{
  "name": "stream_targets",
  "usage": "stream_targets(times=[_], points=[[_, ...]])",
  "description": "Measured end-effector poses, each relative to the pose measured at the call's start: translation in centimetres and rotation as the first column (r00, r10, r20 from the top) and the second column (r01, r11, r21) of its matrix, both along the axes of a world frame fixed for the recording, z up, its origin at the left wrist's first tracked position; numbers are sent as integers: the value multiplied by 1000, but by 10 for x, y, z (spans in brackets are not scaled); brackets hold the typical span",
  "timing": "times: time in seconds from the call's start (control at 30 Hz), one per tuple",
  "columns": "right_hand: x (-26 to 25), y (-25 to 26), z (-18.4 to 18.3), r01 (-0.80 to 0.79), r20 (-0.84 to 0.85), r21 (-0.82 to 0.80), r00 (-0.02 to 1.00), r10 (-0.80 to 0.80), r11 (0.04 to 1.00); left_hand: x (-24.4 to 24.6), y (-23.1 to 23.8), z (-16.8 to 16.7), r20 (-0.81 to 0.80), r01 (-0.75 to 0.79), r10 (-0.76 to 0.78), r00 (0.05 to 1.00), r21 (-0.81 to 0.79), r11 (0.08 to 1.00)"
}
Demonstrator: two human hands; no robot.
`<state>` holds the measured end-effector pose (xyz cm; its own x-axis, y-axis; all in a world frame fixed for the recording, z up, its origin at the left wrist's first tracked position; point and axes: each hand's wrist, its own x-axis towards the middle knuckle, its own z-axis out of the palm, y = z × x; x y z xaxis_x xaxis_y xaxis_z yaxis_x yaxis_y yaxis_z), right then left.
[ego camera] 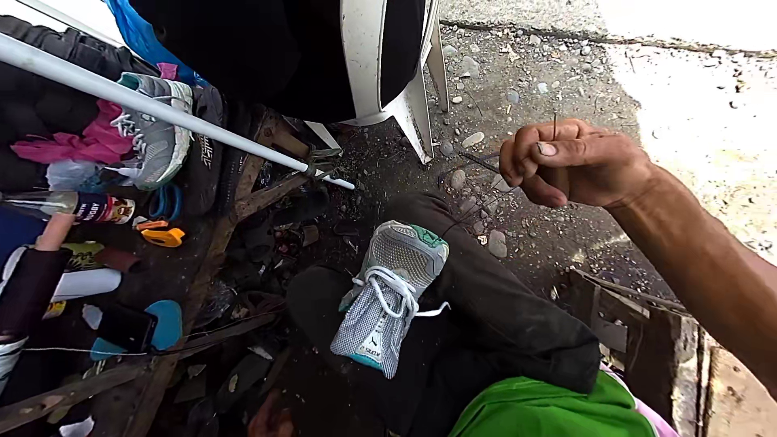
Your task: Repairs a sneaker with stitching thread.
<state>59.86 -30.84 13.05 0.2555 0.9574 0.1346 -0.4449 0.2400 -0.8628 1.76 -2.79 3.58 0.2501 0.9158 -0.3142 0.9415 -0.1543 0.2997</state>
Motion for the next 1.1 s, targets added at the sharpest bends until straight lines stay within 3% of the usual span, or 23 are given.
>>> stream_targets(times=[0.03,0.1,0.17,0.23,0.3,0.37,0.4,0.43,0.5,0.57,0.63,0.67,0.73,0.77,0.83,0.87,0.93,0.97,1.03,1.1], points=[[-8,5,-1,-4,-49,6,999,4,1000,32,-13,11,250,89,-116,961,116,989],[-24,19,-3,-33,-129,47,991,39,998,106,-43,42,658,219,-280,699,177,960],[-33,34,-2,-38,-143,67,989,47,997,165,-67,54,847,369,-313,430,151,917],[-38,45,2,1,-37,22,999,-1,1000,198,-79,45,901,408,-302,312,161,899],[-39,48,3,57,241,-43,969,-45,997,209,-86,38,912,363,-208,353,71,929],[-43,48,-3,67,489,-137,872,9,988,206,-89,44,804,293,-191,563,21,956],[-49,48,-9,53,534,-182,844,53,982,204,-88,47,706,299,-212,676,1,954],[-54,48,-15,47,559,-214,825,83,976,201,-85,45,650,317,-238,722,-5,949],[-60,48,-20,30,569,-253,813,123,967,183,-81,31,652,330,-205,730,-73,941],[-56,46,-12,-28,521,-244,839,156,969,163,-78,25,571,319,-127,811,-250,914],[-46,43,6,-91,460,-215,869,183,972,143,-76,-1,611,388,-201,766,-190,902],[-42,41,14,-117,445,-198,874,195,973,148,-78,0,646,368,-151,748,-216,904],[-37,40,24,-142,417,-181,885,206,973,191,-83,34,628,221,42,777,-334,916],[-35,39,27,-148,396,-179,894,209,973,201,-84,38,700,251,16,714,-278,927],[-34,35,31,-154,373,-163,905,206,974,200,-82,26,829,383,-192,525,-29,923],[-34,32,33,-153,375,-162,904,204,975,204,-83,29,818,371,-200,540,-18,929],[-33,27,34,-115,440,-189,878,189,975,223,-89,50,710,252,-88,699,-129,959],[-31,25,36,-56,512,-213,844,160,976,225,-89,53,685,232,-68,726,-150,961],[-23,17,45,106,669,-239,738,85,965,201,-84,27,734,304,-148,663,-83,949],[-3,0,62,123,665,-194,746,38,973,184,-78,9,799,352,-164,578,-62,934]])
